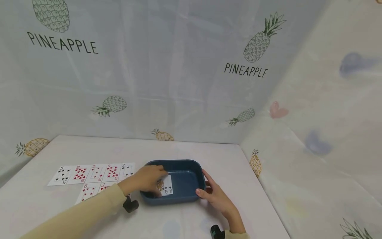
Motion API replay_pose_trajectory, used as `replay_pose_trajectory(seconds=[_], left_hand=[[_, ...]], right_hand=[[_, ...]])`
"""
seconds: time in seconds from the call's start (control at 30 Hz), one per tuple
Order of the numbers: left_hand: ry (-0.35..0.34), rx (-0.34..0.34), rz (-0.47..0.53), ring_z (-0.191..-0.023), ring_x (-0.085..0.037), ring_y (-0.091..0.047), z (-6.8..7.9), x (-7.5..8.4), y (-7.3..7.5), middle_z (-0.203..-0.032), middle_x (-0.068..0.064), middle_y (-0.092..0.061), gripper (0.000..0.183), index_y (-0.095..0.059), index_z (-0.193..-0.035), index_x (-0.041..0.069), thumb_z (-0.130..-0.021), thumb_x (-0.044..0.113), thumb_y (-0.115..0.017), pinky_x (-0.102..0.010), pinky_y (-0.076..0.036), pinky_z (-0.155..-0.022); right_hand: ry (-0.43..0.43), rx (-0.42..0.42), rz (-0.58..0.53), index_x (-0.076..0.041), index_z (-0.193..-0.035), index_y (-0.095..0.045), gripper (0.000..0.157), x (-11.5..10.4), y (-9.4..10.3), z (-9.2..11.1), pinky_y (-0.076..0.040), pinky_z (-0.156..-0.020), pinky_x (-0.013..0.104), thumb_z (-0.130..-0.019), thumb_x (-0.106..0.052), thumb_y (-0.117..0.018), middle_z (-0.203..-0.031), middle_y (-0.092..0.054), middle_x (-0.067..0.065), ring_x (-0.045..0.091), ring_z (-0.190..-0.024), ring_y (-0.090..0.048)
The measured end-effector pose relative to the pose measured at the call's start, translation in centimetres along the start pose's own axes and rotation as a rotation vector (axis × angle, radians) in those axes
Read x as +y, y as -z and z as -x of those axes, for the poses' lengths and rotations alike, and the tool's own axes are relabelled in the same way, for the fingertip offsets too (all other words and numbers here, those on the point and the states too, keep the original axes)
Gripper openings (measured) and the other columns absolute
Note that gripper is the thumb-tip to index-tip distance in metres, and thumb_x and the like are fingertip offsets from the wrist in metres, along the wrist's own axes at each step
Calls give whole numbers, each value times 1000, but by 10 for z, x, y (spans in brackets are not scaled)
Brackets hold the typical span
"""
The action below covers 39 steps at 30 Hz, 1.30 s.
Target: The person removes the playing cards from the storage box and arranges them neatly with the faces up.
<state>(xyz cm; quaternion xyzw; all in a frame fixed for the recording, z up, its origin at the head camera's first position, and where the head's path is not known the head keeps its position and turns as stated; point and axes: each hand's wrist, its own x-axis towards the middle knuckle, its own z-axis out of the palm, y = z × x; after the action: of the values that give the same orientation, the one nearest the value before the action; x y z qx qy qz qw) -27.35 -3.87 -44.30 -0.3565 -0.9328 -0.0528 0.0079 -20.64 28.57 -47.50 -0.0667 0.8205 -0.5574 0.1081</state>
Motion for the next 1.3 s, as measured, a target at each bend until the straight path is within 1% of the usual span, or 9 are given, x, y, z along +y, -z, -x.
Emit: replay_pose_trajectory(seconds=[0.13, 0.23, 0.4, 0.57, 0.7, 0.83, 1.1, 1.3], left_hand=[[-2, -11, -4, -91, -16, -56, -2, 0, 0, -113, -1, -66, 82, -73, -133, 14, -69, 59, -96, -40, -55, -91], [7, -15, 20, -94, -18, -57, -3, 0, 0, -117, -3, -66, 83, -72, -135, 13, -70, 57, -97, -41, -55, -92], [34, -16, 77, -105, -22, -59, -5, -2, 2, -125, -6, -66, 86, -70, -140, 11, -70, 53, -98, -44, -54, -98], [47, -20, 164, -110, -21, -58, -6, -6, 4, -128, -6, -66, 83, -68, -142, 9, -73, 46, -98, -44, -53, -101], [34, -10, 226, -111, -21, -56, -5, -7, 7, -128, -8, -65, 81, -69, -139, 6, -74, 43, -98, -44, -53, -100], [20, 4, 267, -110, -20, -54, -5, -9, 8, -127, -7, -63, 81, -69, -138, 4, -73, 41, -99, -43, -53, -97], [-1, 20, 299, -106, -18, -52, -6, -10, 8, -126, -4, -61, 80, -68, -139, 7, -73, 40, -98, -39, -51, -92], [-26, 39, 352, -107, -17, -51, -5, -16, 4, -128, -4, -58, 82, -65, -143, 7, -75, 38, -98, -36, -52, -91]], right_hand=[[-1, 4, 6, -36, -169, -26, 81, -1, 0, 0, -54, -100, 39, -103, -25, -71, -159, -44, 26, 33, -132, -59], [3, 3, 10, -35, -169, -25, 81, -1, 0, 1, -54, -100, 38, -103, -25, -71, -159, -45, 26, 33, -132, -59], [1, -3, 13, -36, -169, -25, 81, -1, 0, 0, -54, -100, 38, -103, -25, -70, -158, -45, 25, 31, -130, -60], [-11, 10, 21, -38, -169, -26, 80, -1, -1, 0, -54, -102, 42, -103, -27, -71, -158, -46, 24, 32, -132, -59], [-17, 15, 23, -38, -169, -26, 81, -1, -1, 0, -54, -103, 43, -103, -27, -72, -159, -46, 24, 32, -133, -59], [-13, 14, 28, -38, -169, -26, 81, -1, 0, 0, -55, -102, 42, -103, -27, -71, -158, -46, 23, 32, -132, -59], [-9, 16, 29, -37, -169, -26, 81, 0, 0, -1, -54, -102, 41, -103, -27, -71, -159, -46, 23, 33, -133, -58], [-9, 11, 21, -37, -169, -26, 81, 1, 0, -1, -54, -102, 41, -103, -27, -71, -159, -46, 24, 33, -134, -58]])
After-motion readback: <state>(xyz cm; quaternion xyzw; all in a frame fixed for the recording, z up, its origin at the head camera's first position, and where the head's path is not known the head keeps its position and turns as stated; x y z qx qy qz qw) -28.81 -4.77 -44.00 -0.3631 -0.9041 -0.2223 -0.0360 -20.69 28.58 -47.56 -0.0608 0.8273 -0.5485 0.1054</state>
